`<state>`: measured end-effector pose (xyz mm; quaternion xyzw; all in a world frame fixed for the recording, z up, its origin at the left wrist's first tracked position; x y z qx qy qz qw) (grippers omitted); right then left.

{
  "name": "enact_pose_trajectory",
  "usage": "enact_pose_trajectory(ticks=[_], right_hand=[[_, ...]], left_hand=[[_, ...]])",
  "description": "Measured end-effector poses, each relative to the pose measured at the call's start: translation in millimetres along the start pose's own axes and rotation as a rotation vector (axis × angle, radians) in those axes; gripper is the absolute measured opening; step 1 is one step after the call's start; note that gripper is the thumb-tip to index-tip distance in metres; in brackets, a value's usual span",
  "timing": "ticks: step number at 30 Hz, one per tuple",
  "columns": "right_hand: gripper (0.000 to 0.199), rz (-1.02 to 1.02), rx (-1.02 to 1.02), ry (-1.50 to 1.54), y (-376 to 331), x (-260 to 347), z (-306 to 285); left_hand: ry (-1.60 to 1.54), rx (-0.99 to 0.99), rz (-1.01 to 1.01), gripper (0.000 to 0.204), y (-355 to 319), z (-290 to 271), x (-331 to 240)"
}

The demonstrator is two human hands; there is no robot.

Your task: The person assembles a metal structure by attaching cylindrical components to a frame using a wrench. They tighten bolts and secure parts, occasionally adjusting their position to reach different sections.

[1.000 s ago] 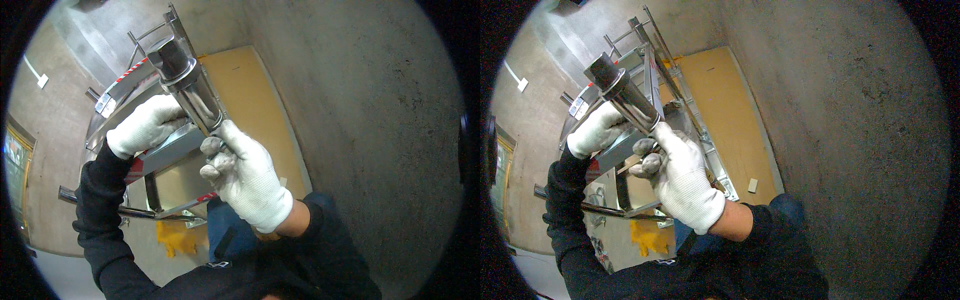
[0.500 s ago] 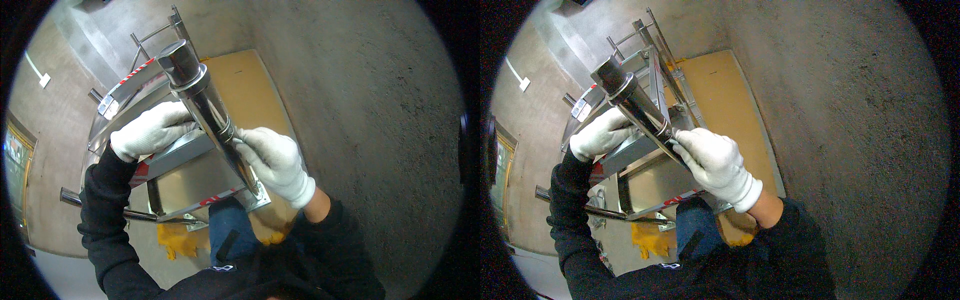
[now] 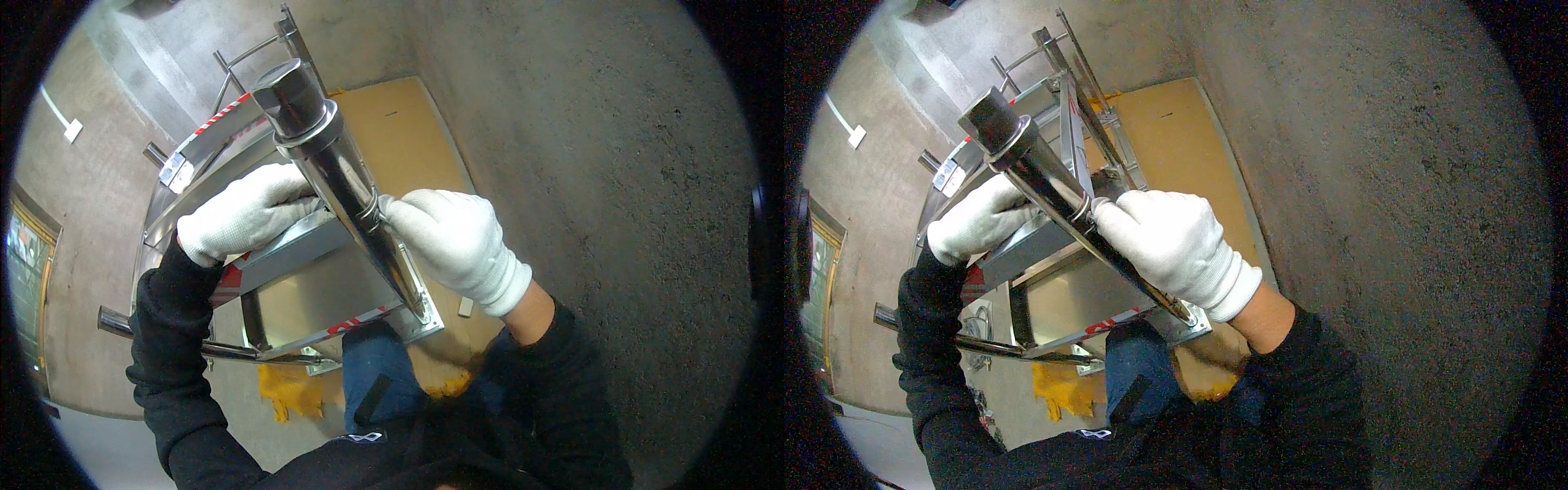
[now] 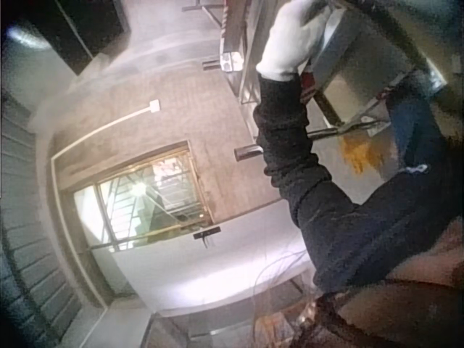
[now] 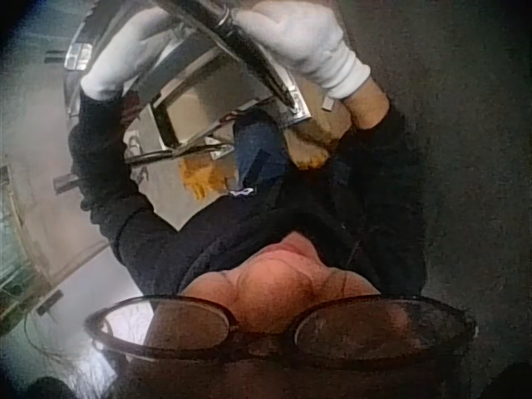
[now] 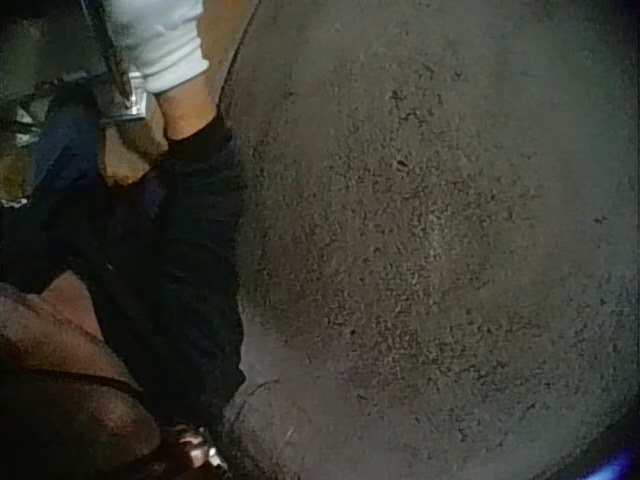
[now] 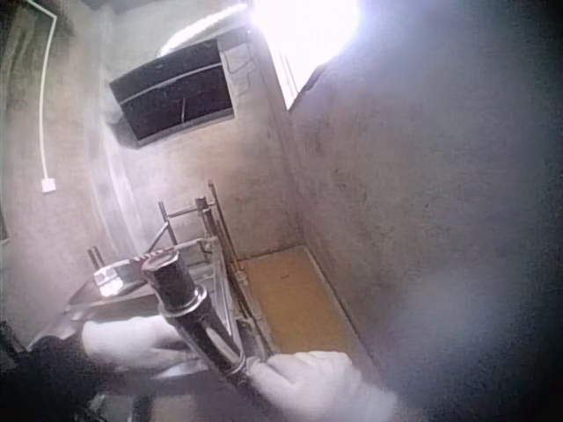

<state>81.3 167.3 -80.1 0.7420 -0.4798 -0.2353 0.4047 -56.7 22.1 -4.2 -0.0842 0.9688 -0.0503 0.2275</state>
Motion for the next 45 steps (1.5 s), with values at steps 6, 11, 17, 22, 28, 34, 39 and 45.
enact_pose_trajectory(ticks=[6, 11, 17, 22, 28, 34, 39, 45], right_hand=[[0.018, -0.157, 0.135, -0.181, 14, -2, -9], [0.018, -0.206, 0.195, -0.286, 20, -1, -11], [0.011, -0.184, 0.231, -0.238, 18, 2, -6], [0.013, 0.126, 0.009, 0.204, 8, 1, -4], [0.025, 0.843, 0.135, 1.201, 2, 9, 22], [0.033, 1.072, -0.066, 1.803, -10, 25, 31], [0.029, 0.892, -0.05, 1.399, -20, 11, 21], [0.029, 1.145, -0.078, 0.992, -154, -31, 42]], left_hand=[[0.037, 0.001, 0.014, 0.027, -1, 0, 4], [0.048, -0.052, -0.006, 0.028, -5, 2, 10], [0.074, -0.024, 0.019, 0.029, -5, 2, -5], [-0.085, -0.025, 0.018, 0.022, 5, 2, 2], [0.195, -0.126, -0.074, 0.021, -13, -5, 32], [0.013, -0.141, -0.168, 0.024, -21, -1, 53], [0.033, -0.151, -0.246, 0.024, -34, -6, 60], [0.562, -0.359, -0.279, 0.022, -49, -22, 46]])
Point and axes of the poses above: each hand's wrist, its own y-axis towards the middle knuckle, its own z-axis out of the palm, x = y × z, the point moved 4 cm from there along y, towards the middle knuckle, and after that the axes turned 10 degrees about x, right-handed, at the moved point
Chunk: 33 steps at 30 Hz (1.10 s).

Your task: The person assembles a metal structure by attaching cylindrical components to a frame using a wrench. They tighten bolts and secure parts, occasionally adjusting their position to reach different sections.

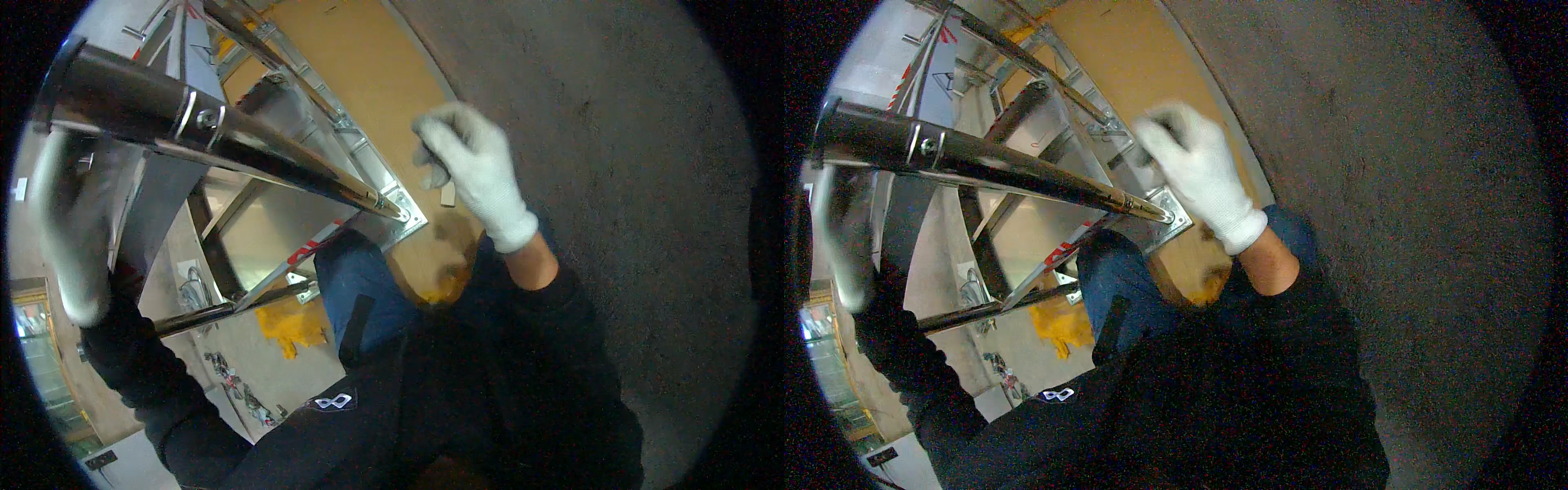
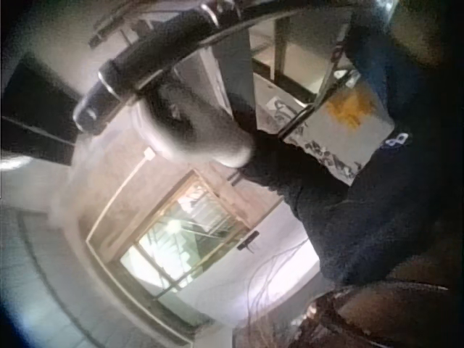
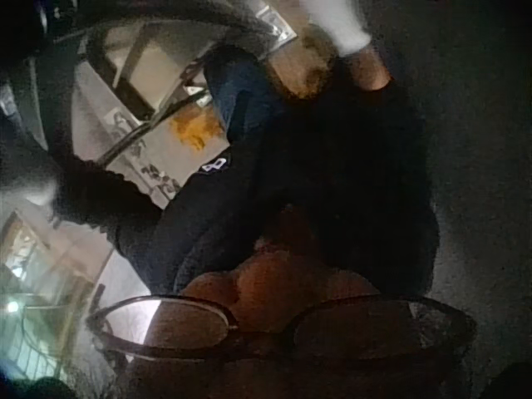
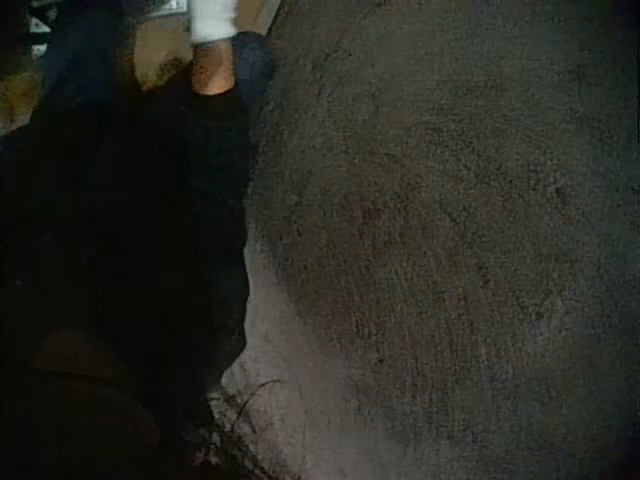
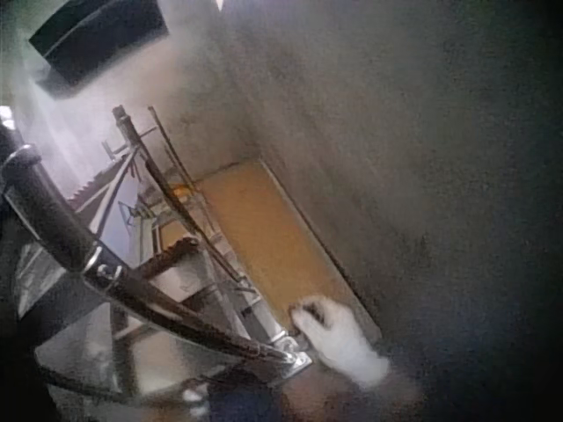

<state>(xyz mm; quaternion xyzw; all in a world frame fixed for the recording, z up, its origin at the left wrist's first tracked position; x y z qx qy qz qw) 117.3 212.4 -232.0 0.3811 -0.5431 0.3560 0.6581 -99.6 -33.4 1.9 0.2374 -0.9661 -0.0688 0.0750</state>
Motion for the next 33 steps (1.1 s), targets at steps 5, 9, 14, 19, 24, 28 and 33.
enact_pose_trajectory(ticks=[5, 9, 14, 19, 24, 28, 33], right_hand=[[0.034, 0.363, 0.104, 0.035, -56, -137, 23], [0.021, 0.273, 0.06, 0.307, -57, -164, 59], [0.017, 0.193, 0.042, 0.308, -48, -170, 66], [0.014, 0.18, 0.012, 0.26, -42, -168, 72], [0.014, 0.144, -0.003, 0.115, -38, -182, 74], [0.013, 0.03, 0.023, -0.092, -39, -176, 70], [0.014, -0.166, 0.012, -0.323, -37, -169, 71]], left_hand=[[0.245, -0.352, 0.0, 0.021, -95, 57, -83], [-0.556, -0.239, -0.11, 0.033, -97, 208, -134], [-0.658, 0.084, -0.301, 0.039, -80, 316, -130], [-0.916, 0.116, -0.342, 0.039, -75, 336, -124], [-0.679, 0.161, -0.259, 0.039, -75, 338, -114], [-0.954, 0.232, -0.382, 0.039, -71, 343, -114], [-1.034, 0.275, -0.356, 0.039, -71, 346, -105]])
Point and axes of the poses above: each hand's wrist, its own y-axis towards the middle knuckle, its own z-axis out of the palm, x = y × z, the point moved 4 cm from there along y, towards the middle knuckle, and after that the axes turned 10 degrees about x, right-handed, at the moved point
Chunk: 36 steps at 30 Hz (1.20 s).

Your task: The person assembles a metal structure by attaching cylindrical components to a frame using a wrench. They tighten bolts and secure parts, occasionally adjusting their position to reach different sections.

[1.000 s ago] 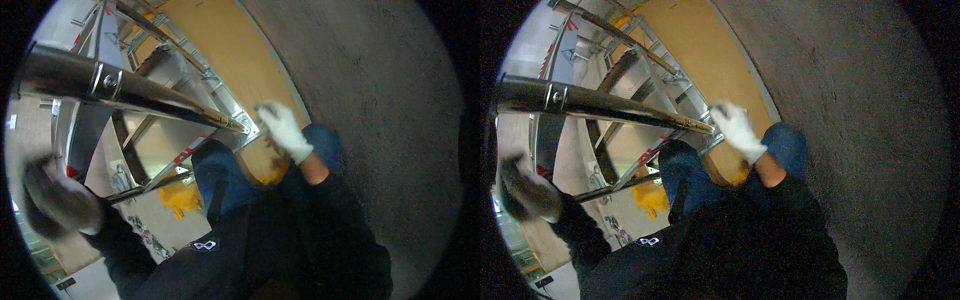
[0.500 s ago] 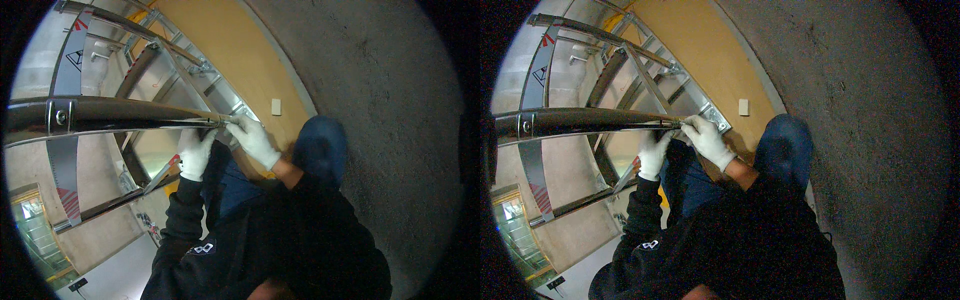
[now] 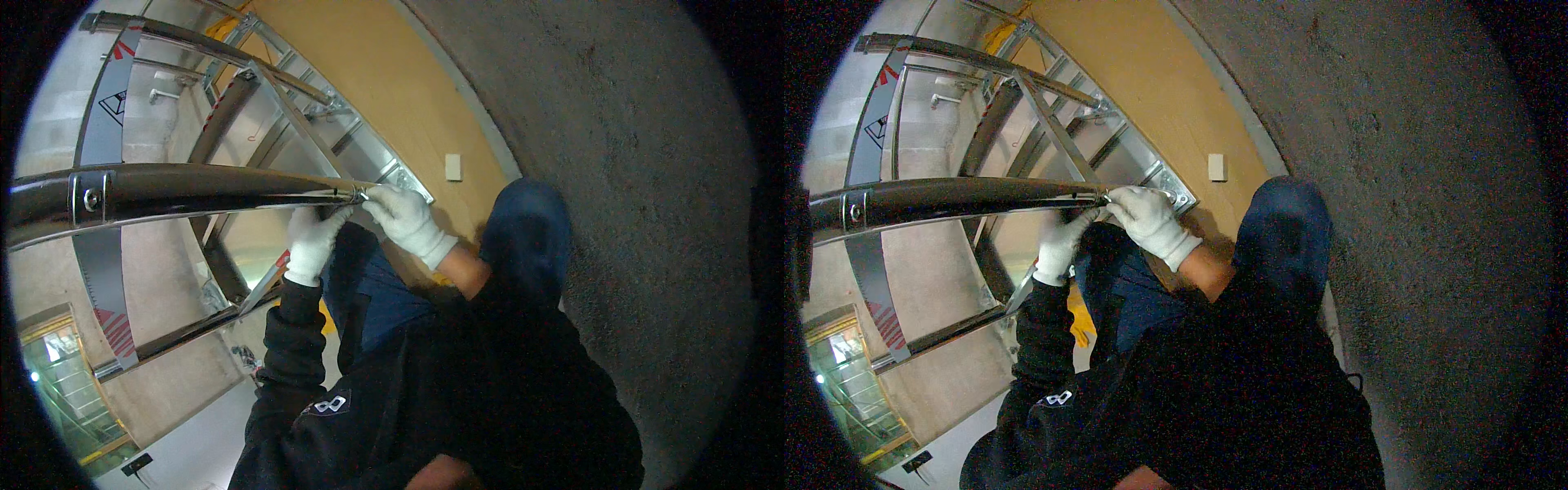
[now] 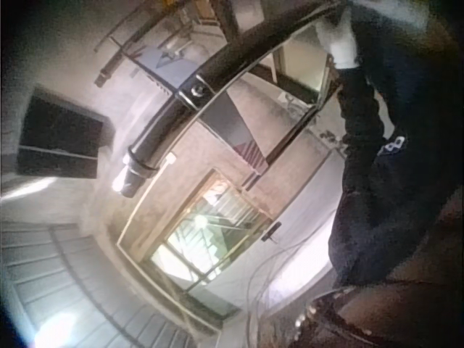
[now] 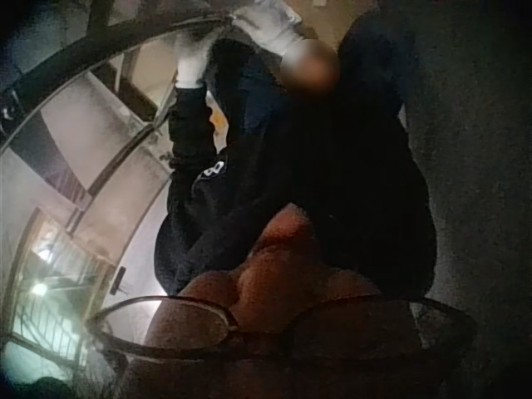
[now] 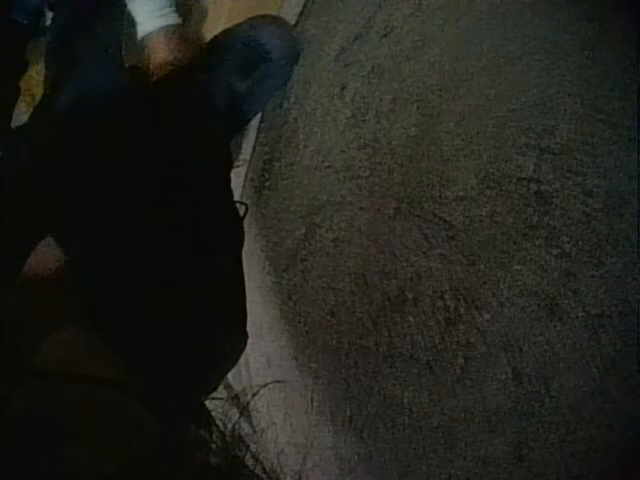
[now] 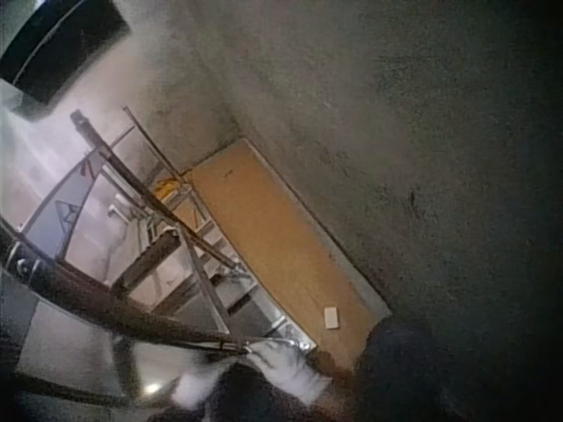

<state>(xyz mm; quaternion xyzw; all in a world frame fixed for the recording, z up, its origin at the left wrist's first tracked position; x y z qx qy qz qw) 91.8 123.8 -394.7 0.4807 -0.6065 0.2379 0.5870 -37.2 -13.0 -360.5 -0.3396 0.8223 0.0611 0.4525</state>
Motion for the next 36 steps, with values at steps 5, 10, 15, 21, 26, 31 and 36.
enact_pose_trajectory(ticks=[5, 10, 15, 21, 26, 31, 36], right_hand=[[0.015, -0.207, 0.137, -0.422, 13, -5, -8], [0.012, -0.177, 0.016, -0.247, 12, -2, -12], [0.016, 0.689, 0.098, 1.231, 1, 6, 15], [0.014, 0.906, -0.076, 1.572, 0, 10, 25], [0.021, 0.716, 0.121, 1.336, -4, 14, 3], [0.022, 0.743, 0.028, 1.188, -11, 6, -3], [0.019, 0.519, 0.039, 0.475, -5, 6, -6]], left_hand=[[-0.037, 0.029, -0.02, 0.035, 3, 0, -16], [-0.07, 0.004, 0.009, 0.035, 2, 5, -18], [-0.157, -0.03, 0.037, 0.036, -2, 5, -15], [-0.019, -0.006, -0.023, 0.036, 0, 2, -8], [-0.03, 0.08, -0.04, 0.036, 2, -6, -22], [-0.042, 0.135, -0.08, 0.037, 3, -8, -25], [-0.135, 0.119, -0.02, 0.038, 3, -9, -19]])
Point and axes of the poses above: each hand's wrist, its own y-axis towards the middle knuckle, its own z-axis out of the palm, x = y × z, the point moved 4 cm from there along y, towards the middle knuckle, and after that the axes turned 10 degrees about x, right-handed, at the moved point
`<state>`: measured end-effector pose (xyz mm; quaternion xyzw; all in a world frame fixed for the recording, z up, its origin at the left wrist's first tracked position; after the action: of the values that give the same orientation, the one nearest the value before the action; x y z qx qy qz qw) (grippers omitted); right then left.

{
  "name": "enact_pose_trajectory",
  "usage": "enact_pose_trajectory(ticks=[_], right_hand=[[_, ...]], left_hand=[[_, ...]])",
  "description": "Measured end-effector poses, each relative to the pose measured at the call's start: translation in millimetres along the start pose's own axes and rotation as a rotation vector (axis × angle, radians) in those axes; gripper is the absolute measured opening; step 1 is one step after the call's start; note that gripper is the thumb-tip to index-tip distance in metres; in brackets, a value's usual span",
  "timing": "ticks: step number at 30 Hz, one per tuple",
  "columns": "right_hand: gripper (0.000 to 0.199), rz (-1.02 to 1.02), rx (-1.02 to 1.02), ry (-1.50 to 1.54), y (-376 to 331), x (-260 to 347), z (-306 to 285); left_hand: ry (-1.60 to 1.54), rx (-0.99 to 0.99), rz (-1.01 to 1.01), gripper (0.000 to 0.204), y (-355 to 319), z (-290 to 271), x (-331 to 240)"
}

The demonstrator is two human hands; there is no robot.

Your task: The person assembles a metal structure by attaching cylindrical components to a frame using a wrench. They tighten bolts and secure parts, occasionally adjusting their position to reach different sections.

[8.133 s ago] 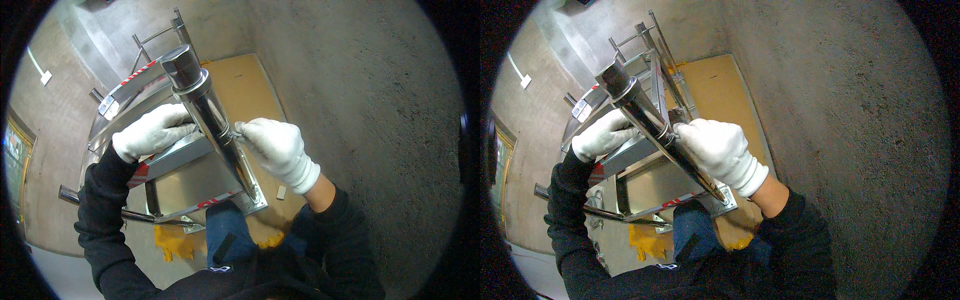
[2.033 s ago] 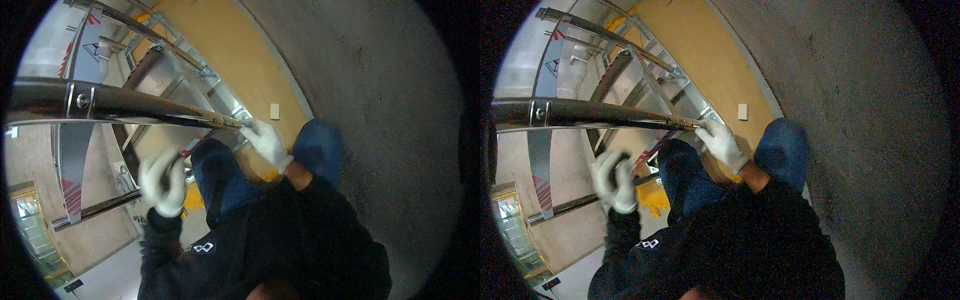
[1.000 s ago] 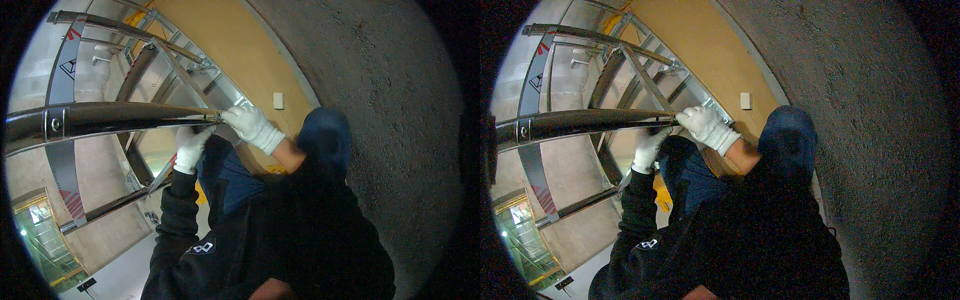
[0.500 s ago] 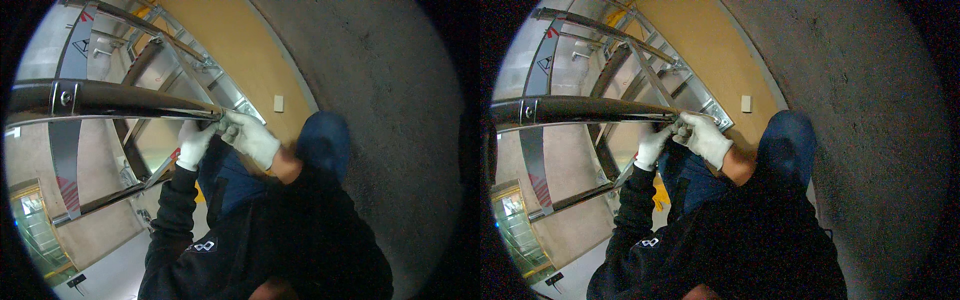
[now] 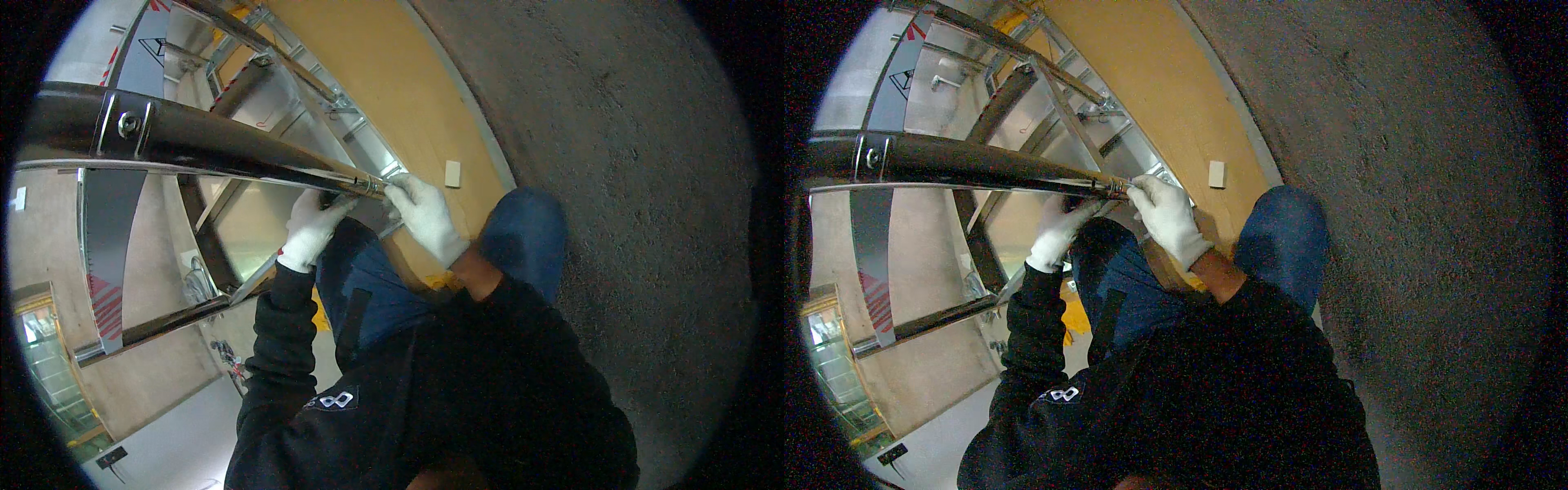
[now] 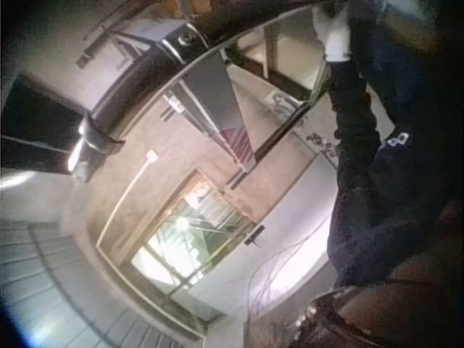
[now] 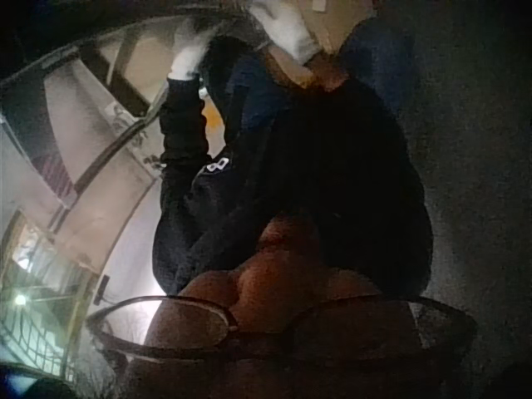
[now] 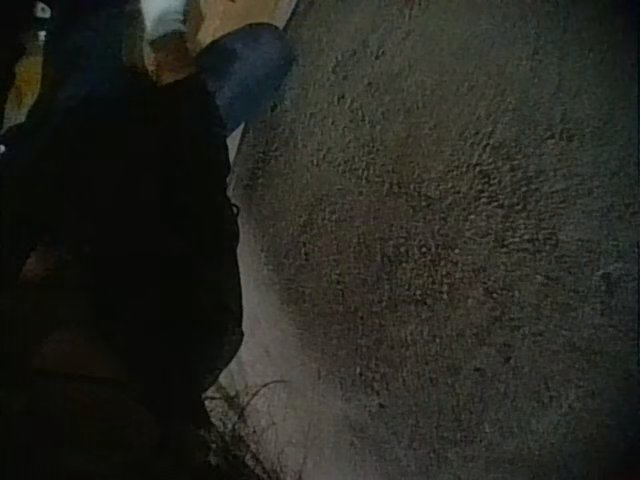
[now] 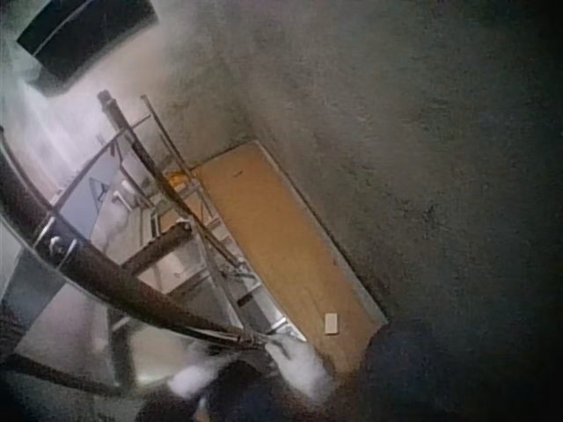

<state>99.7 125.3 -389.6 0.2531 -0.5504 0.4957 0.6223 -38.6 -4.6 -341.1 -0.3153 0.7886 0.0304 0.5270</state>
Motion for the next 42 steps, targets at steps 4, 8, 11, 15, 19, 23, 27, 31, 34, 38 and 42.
enact_pose_trajectory(ticks=[4, 8, 11, 15, 19, 23, 27, 31, 34, 38, 42], right_hand=[[0.016, -0.338, 0.004, -0.532, 4, 9, -3], [0.016, -0.453, 0.003, -0.678, 9, 2, -6], [0.016, -0.586, -0.017, -0.96, 10, 7, -5], [0.018, -0.734, -0.018, -1.204, 12, 16, -5], [0.017, -0.845, 0.011, -1.332, 15, 17, -9], [0.017, -0.95, 0.075, -1.414, 21, 32, -6], [0.015, -0.962, 0.209, -1.506, 24, 40, -10], [0.016, -0.815, 0.283, -1.378, 27, 38, -11], [0.019, -0.558, 0.199, -0.942, 21, 26, -11], [0.019, 0.291, 0.219, 0.712, 5, 2, 16], [0.013, 0.297, -0.005, 1.246, -1, -5, 40]], left_hand=[[-0.042, 0.002, -0.044, 0.038, 2, -1, 9], [-0.007, -0.004, -0.068, 0.037, 2, 3, -4], [0.049, -0.016, -0.077, 0.038, -1, 2, -10], [0.087, -0.008, -0.061, 0.038, 0, 0, -3], [0.131, -0.011, -0.106, 0.038, 0, 2, -11], [0.047, 0.005, -0.111, 0.038, 1, -2, 1], [0.067, 0.005, -0.115, 0.04, 3, 0, -2], [0.107, -0.012, -0.079, 0.04, 6, -7, 12], [0.119, -0.006, -0.114, 0.041, 8, -4, 7], [0.108, -0.016, -0.122, 0.039, 4, -5, 9], [0.05, -0.018, -0.112, 0.036, 2, 5, -15]])
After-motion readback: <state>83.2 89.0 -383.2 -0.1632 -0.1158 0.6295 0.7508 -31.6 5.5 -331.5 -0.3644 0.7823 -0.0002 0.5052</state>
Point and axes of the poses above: each hand's wrist, its own y-axis towards the middle knuckle, its own z-axis out of the palm, x = y × z, the point moved 4 cm from there along y, towards the middle knuckle, and after that the axes turned 10 degrees about x, right-handed, at the moved point
